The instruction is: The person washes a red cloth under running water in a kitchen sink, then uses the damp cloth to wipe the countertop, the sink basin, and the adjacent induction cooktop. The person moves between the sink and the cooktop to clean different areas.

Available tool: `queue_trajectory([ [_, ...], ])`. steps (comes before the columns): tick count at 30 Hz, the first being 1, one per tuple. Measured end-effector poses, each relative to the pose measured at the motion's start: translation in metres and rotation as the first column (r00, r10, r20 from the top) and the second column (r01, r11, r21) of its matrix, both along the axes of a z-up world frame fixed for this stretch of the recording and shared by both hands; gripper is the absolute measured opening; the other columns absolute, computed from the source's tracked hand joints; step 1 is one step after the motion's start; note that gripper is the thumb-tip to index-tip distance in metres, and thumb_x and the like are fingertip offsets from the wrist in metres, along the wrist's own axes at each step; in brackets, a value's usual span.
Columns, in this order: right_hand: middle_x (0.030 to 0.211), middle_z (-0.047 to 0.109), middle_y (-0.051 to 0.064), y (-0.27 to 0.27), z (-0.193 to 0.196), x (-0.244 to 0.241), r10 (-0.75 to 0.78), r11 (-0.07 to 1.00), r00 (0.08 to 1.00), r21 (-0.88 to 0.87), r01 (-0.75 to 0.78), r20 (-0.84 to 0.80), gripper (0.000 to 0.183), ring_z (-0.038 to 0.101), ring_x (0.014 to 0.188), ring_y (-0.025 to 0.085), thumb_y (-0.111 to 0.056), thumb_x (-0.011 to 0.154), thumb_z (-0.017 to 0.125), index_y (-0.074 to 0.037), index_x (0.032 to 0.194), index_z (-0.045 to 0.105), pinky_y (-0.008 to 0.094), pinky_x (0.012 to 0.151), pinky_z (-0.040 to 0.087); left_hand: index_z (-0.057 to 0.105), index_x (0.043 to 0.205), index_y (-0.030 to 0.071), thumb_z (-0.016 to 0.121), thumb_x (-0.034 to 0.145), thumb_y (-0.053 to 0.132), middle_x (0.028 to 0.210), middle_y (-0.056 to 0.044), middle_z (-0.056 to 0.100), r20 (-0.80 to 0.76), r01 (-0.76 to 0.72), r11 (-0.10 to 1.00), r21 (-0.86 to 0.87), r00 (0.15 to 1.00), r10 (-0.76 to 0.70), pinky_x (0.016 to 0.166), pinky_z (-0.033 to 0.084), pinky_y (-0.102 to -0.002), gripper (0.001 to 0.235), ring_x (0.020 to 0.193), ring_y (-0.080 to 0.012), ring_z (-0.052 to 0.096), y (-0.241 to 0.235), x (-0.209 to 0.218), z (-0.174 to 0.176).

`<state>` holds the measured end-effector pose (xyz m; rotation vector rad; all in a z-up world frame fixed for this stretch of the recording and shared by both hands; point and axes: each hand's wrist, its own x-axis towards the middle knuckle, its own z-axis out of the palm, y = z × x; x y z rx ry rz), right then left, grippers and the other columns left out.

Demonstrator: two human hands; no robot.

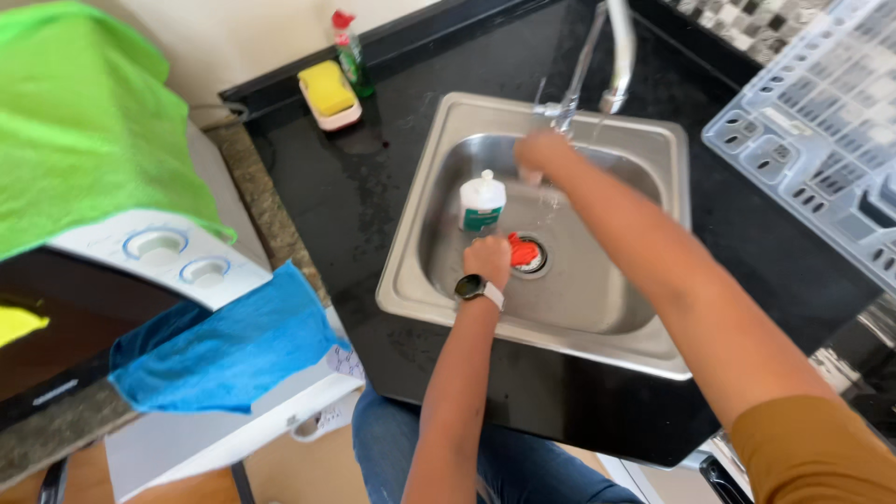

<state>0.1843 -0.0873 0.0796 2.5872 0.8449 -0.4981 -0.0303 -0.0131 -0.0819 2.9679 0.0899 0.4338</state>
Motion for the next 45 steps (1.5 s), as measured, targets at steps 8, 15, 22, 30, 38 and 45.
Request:
queue_trajectory([
  [8,0.168,0.04,0.01,0.008,0.012,0.05,0.057,0.986,0.815,-0.159,0.044,0.576,0.06,0.026,0.158,0.04,-0.032,0.104,0.045,-0.015,0.162,0.044,0.065,0.121,0.018,0.071,0.082,0.019,0.061,0.098,0.007,0.074,-0.004,0.075,-0.024,-0.028,1.0,-0.01,0.999,0.027,0.051,0.058,-0.041,0.022,0.07,-0.0265,0.074,-0.012,-0.004,0.021],
  [15,0.166,0.043,0.017,0.023,0.011,0.014,0.151,0.887,0.774,-0.43,0.168,0.615,0.074,0.036,0.154,0.043,-0.046,0.097,0.056,-0.015,0.163,0.043,0.063,0.127,0.014,0.069,0.086,0.017,0.069,0.092,0.004,0.074,-0.003,0.073,0.01,-0.004,1.0,-0.017,1.0,0.004,0.052,0.059,-0.039,0.015,0.072,-0.0259,0.074,-0.01,-0.007,0.031],
  [22,0.142,0.067,0.025,-0.039,-0.056,-0.032,0.054,0.877,0.433,0.164,-0.451,0.9,0.045,0.046,0.149,0.045,-0.022,0.098,0.054,0.001,0.133,0.072,0.064,0.122,0.028,0.071,0.092,0.012,0.064,0.091,0.008,0.088,-0.011,0.077,-0.165,-0.009,0.973,-0.229,0.986,-0.03,0.068,0.061,-0.053,0.008,0.086,-0.0381,0.076,-0.002,-0.012,0.05],
  [30,0.172,0.031,0.024,-0.137,0.015,-0.251,0.432,0.424,0.665,0.514,-0.746,0.609,0.103,0.027,0.154,0.056,0.014,0.057,0.073,-0.011,0.154,0.048,0.07,0.115,0.032,0.061,0.097,-0.007,0.069,0.082,0.005,0.064,0.0,0.056,-0.145,-0.311,-0.206,-0.928,0.809,-0.57,0.053,0.057,-0.021,0.02,0.055,-0.0102,0.068,-0.026,-0.064,0.161],
  [38,0.077,0.047,0.008,-0.162,-0.011,-0.194,0.41,0.412,0.315,0.135,-0.901,0.856,0.015,0.043,0.064,0.028,-0.001,0.095,0.05,-0.004,0.085,0.061,0.043,0.059,0.039,0.063,0.067,0.004,0.082,0.069,0.005,0.056,-0.005,0.053,0.201,0.467,0.434,-0.77,0.824,-0.529,0.042,0.049,-0.03,0.019,0.05,-0.0184,0.061,-0.091,-0.036,0.08],
  [45,0.063,0.058,-0.004,-0.14,-0.04,-0.167,0.288,0.725,0.518,0.169,-0.667,0.805,0.011,0.059,0.05,0.017,-0.019,0.081,0.067,-0.025,0.076,0.058,0.037,0.048,0.043,0.081,0.081,0.016,0.062,0.085,0.028,0.081,-0.011,0.079,-0.159,0.042,0.934,-0.354,0.982,-0.105,0.067,0.066,-0.052,0.023,0.08,-0.0391,0.078,-0.08,0.02,0.075],
])
